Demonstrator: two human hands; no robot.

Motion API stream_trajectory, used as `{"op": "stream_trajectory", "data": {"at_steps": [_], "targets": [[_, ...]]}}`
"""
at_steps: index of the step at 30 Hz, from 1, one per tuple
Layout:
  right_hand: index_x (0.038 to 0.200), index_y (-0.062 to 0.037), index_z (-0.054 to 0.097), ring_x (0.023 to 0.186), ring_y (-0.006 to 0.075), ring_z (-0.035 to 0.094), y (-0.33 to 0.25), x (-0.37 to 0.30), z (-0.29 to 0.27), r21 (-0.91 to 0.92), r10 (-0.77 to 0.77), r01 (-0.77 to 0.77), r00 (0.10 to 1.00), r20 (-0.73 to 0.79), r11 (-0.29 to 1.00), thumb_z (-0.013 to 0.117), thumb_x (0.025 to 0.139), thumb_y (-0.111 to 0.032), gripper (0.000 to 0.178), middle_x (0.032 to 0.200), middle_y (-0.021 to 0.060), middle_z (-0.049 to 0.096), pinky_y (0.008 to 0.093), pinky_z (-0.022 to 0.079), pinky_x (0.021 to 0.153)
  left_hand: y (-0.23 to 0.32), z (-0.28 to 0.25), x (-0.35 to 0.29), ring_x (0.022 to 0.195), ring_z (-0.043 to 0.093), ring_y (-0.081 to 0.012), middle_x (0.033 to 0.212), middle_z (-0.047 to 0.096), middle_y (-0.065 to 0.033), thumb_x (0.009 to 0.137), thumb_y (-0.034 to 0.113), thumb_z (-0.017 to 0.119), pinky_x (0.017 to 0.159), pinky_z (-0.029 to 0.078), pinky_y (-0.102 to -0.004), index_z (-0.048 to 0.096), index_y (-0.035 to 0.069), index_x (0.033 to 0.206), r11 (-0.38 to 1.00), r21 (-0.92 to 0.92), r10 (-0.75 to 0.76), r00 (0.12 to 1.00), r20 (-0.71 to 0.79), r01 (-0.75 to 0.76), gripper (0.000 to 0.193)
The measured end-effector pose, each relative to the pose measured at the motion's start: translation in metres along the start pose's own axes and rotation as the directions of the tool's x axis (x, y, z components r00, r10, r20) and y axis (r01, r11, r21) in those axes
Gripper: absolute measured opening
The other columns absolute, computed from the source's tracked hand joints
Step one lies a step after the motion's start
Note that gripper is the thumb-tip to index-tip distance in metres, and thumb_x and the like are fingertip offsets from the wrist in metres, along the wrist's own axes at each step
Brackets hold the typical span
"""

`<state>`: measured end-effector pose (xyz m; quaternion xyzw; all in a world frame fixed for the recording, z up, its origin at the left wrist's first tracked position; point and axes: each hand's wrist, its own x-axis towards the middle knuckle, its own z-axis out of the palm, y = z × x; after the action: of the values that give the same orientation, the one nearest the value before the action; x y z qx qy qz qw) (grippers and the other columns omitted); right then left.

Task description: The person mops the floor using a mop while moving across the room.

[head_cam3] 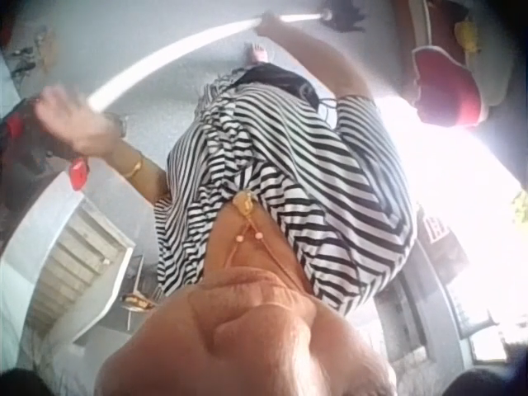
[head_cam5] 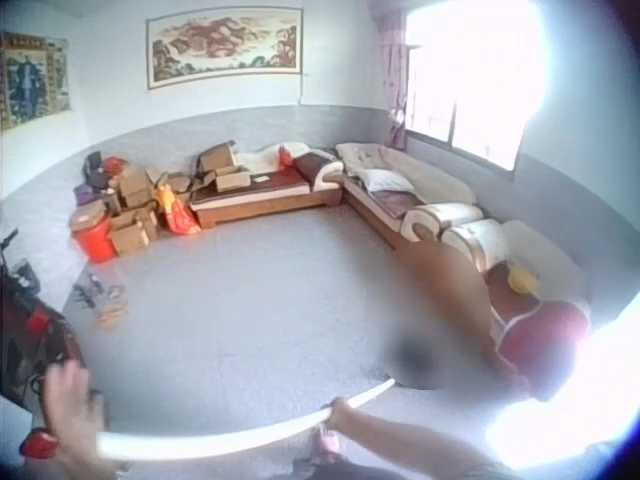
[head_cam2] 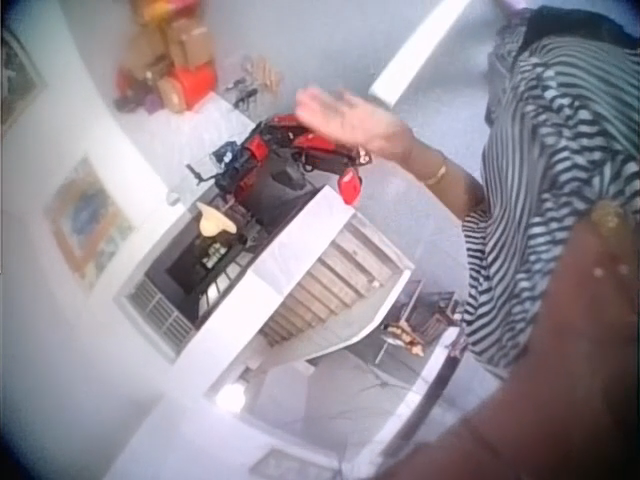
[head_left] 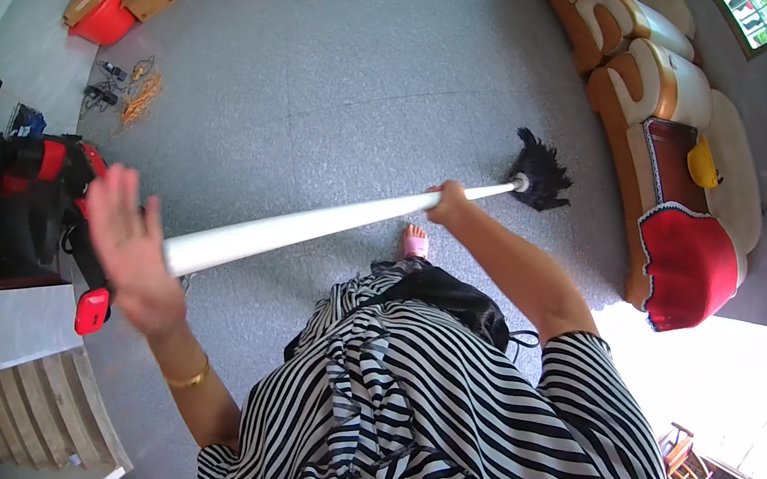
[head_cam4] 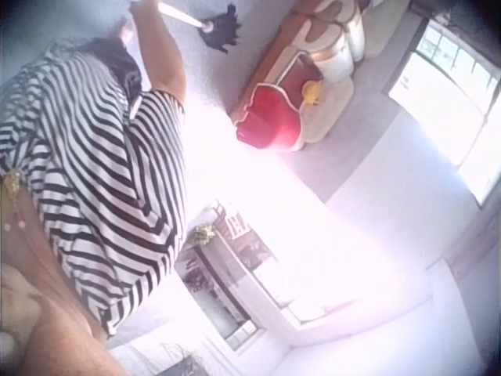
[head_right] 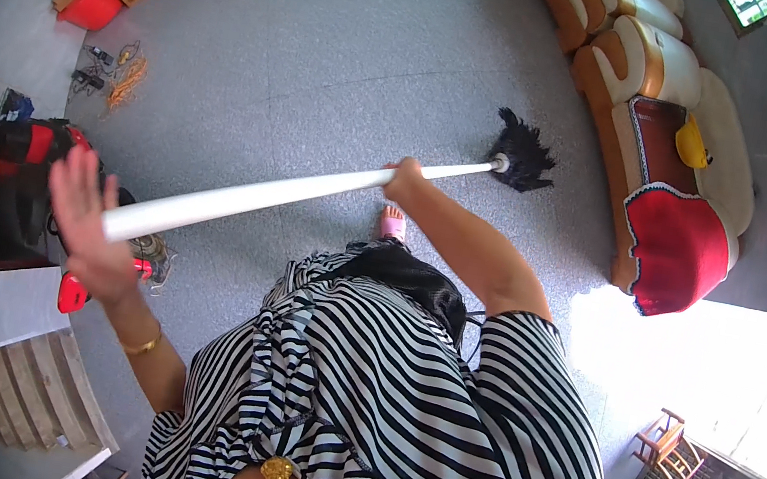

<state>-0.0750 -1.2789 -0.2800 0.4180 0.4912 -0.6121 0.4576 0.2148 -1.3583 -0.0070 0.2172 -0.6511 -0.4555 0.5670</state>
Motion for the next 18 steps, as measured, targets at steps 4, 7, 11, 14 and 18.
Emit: {"op": "stream_trajectory", "data": {"at_steps": [4, 7, 11, 14, 18], "targets": [[0.067, -0.0062, 0.032, 0.041, 0.0146, 0.038, 0.082, -0.013, 0.035, 0.16, 0.168, -0.16, 0.985, -0.04, 0.974, 0.033, 0.068, -0.01, 0.004, 0.052, 0.0051, 0.034, 0.0259, 0.038, 0.037, 0.005, -0.013, -0.007, 0.102, 0.029, -0.031, 0.106, 0.034, -0.0196, 0.056, 0.066, 0.034, 0.086, 0.017, -0.042, 0.021, 0.003, 0.112, 0.74, -0.591, -0.237, 0.947, 0.218, 0.321, 0.085], [0.065, -0.0067, 0.033, 0.041, 0.0122, 0.037, 0.125, -0.046, 0.053, 0.056, 0.228, -0.228, 0.974, 0.006, 0.972, 0.032, 0.07, -0.007, 0.006, 0.052, 0.0047, 0.035, 0.0236, 0.038, 0.037, 0.021, -0.036, -0.018, 0.051, 0.038, -0.0146, 0.055, 0.042, -0.0033, 0.056, 0.066, 0.035, 0.07, 0.03, -0.0358, 0.04, 0.013, 0.078, 0.799, -0.565, -0.095, 0.971, 0.221, 0.207, 0.058], [0.063, -0.007, 0.037, 0.04, 0.0141, 0.039, 0.188, -0.074, 0.053, -0.079, 0.307, -0.313, 0.948, -0.081, 0.946, 0.033, 0.069, -0.01, 0.007, 0.054, 0.006, 0.039, 0.0254, 0.037, 0.036, 0.059, -0.078, -0.05, 0.04, 0.034, -0.0054, 0.046, 0.04, 0.0042, 0.055, 0.06, 0.046, 0.043, 0.023, -0.0196, 0.041, 0.013, 0.063, 0.889, -0.457, 0.163, 0.91, 0.381, 0.033, 0.048], [0.069, -0.006, 0.037, 0.043, 0.0146, 0.041, 0.231, -0.094, 0.045, -0.523, 0.425, -0.319, 0.9, 0.093, 0.79, 0.035, 0.066, -0.009, 0.005, 0.055, 0.006, 0.039, 0.025, 0.038, 0.04, 0.092, -0.108, -0.078, 0.031, 0.038, -0.0037, 0.039, 0.042, 0.0037, 0.054, 0.051, 0.056, 0.035, 0.023, -0.0143, 0.042, 0.012, 0.051, 0.889, -0.457, 0.239, 0.885, 0.399, -0.034, 0.041], [0.073, -0.0055, 0.036, 0.045, 0.0138, 0.04, 0.284, -0.133, 0.045, -0.509, 0.43, -0.401, 0.9, -0.066, 0.762, 0.035, 0.067, -0.01, 0.007, 0.055, 0.0058, 0.038, 0.0239, 0.039, 0.041, 0.132, -0.127, -0.112, 0.035, 0.045, -0.008, 0.038, 0.043, 0.0011, 0.062, 0.029, 0.058, 0.041, 0.037, -0.0175, 0.046, 0.011, 0.045, 0.917, -0.349, 0.335, 0.843, 0.42, -0.191, 0.028]]}}
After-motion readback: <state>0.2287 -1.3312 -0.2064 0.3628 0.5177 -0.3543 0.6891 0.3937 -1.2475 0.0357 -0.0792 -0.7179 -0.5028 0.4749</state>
